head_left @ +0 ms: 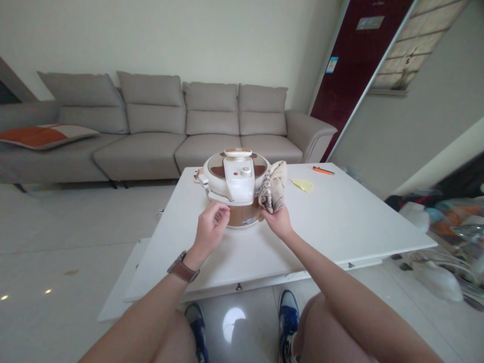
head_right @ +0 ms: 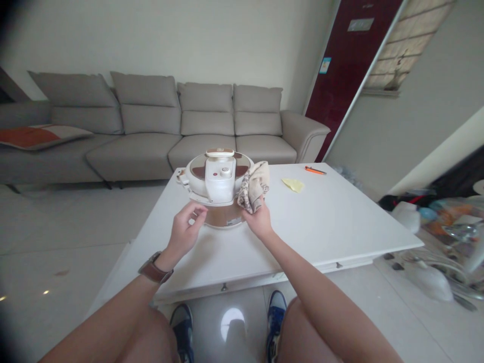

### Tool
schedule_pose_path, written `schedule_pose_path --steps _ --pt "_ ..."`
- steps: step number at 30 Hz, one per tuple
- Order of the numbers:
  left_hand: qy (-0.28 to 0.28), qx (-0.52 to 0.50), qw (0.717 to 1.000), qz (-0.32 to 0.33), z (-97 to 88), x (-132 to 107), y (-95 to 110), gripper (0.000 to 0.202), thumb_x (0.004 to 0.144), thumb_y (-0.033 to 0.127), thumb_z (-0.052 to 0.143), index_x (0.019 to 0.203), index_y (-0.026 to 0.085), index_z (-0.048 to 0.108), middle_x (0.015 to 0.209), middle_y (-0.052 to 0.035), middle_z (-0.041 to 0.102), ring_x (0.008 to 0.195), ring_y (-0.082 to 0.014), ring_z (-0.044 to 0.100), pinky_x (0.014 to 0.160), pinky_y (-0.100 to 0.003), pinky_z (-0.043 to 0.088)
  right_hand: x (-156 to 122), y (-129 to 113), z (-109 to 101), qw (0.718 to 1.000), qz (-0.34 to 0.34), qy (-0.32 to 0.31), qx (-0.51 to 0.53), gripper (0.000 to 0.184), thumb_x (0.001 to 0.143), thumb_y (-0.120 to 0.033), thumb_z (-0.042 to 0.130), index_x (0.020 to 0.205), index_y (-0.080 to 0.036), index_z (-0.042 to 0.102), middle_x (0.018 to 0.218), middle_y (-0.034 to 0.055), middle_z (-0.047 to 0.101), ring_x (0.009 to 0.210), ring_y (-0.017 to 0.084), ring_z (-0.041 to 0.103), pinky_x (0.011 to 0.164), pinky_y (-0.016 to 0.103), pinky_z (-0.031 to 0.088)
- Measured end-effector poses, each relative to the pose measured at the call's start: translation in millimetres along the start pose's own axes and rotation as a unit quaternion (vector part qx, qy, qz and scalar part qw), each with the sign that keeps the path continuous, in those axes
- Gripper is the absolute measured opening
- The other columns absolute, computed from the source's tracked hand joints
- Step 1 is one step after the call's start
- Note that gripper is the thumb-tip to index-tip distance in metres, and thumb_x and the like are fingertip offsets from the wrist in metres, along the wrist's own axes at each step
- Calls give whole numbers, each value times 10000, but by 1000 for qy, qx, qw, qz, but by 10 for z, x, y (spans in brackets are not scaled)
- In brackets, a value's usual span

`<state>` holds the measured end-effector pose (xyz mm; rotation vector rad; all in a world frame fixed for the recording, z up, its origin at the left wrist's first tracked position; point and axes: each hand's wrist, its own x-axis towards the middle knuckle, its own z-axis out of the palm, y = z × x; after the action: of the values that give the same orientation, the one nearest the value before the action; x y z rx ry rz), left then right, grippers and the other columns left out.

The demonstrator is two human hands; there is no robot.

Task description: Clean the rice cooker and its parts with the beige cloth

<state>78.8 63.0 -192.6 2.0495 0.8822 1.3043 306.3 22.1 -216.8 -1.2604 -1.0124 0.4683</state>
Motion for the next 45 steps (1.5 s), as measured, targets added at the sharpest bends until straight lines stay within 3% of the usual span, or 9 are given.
schedule_pose_path --steps 6,9,12,18,24,29,40,42,45 --pt "23 -3 999 -28 -89 21 -81 99 923 261 586 877 204 652 855 -17 676 797 -171 629 692 -281 477 189 91 -101 999 -3 47 6 358 733 -281 731 1091 -284 748 1255 46 755 1369 265 580 1166 433 451" --pt "28 -7 999 -46 -116 25 -97 99 913 265 595 859 203 649 847 -18 675 796 -172 625 684 -278 468 265 180 -149 994 38 95 -23 276 754 -344 698 1012 -265 755 1176 62 779 1268 310 647 1068 450 518" --pt "31 -9 998 -55 -131 30 -99 109 909 276 598 847 200 647 842 -22 674 797 -175 623 680 -277 465 207 229 -132 996 16 73 -57 199 782 -335 660 937 -253 755 1067 78 793 1119 313 697 1038 454 520" --pt "31 -8 998 -60 -122 48 -125 84 884 252 601 848 199 655 836 -21 671 797 -174 619 670 -271 460 54 155 -30 989 -84 6 -122 473 813 -275 626 1280 -213 679 1295 123 734 1225 315 657 1118 494 475" --pt "30 -18 998 -52 -74 40 -127 66 879 224 604 849 200 658 845 -18 678 790 -169 618 678 -273 465 199 206 -9 996 -41 60 -55 680 760 -368 774 1389 -178 597 1428 134 660 1324 308 614 1185 520 432" --pt "28 -20 998 -47 -43 29 -128 58 874 211 605 849 198 656 847 -17 677 784 -166 617 683 -274 468 300 202 -19 997 3 64 37 583 787 -394 772 1322 -214 629 1400 93 681 1328 271 616 1209 513 413" --pt "27 -14 998 -49 -44 22 -134 55 865 204 605 847 198 656 841 -16 677 789 -168 625 685 -275 473 426 267 20 991 51 112 49 486 887 -406 637 1315 -177 655 1444 112 665 1399 280 569 1250 500 355" --pt "29 -14 998 -51 -54 25 -153 54 863 205 607 848 200 658 841 -16 676 795 -168 626 682 -272 472 358 230 23 994 21 101 27 473 918 -394 587 1336 -183 660 1463 109 652 1421 288 554 1256 515 349" --pt "30 -14 998 -56 -62 31 -182 54 865 209 608 850 201 660 844 -16 677 794 -168 626 669 -269 468 216 145 8 994 -97 16 -51 488 938 -346 569 1404 -220 634 1544 93 582 1509 280 457 1294 527 272"
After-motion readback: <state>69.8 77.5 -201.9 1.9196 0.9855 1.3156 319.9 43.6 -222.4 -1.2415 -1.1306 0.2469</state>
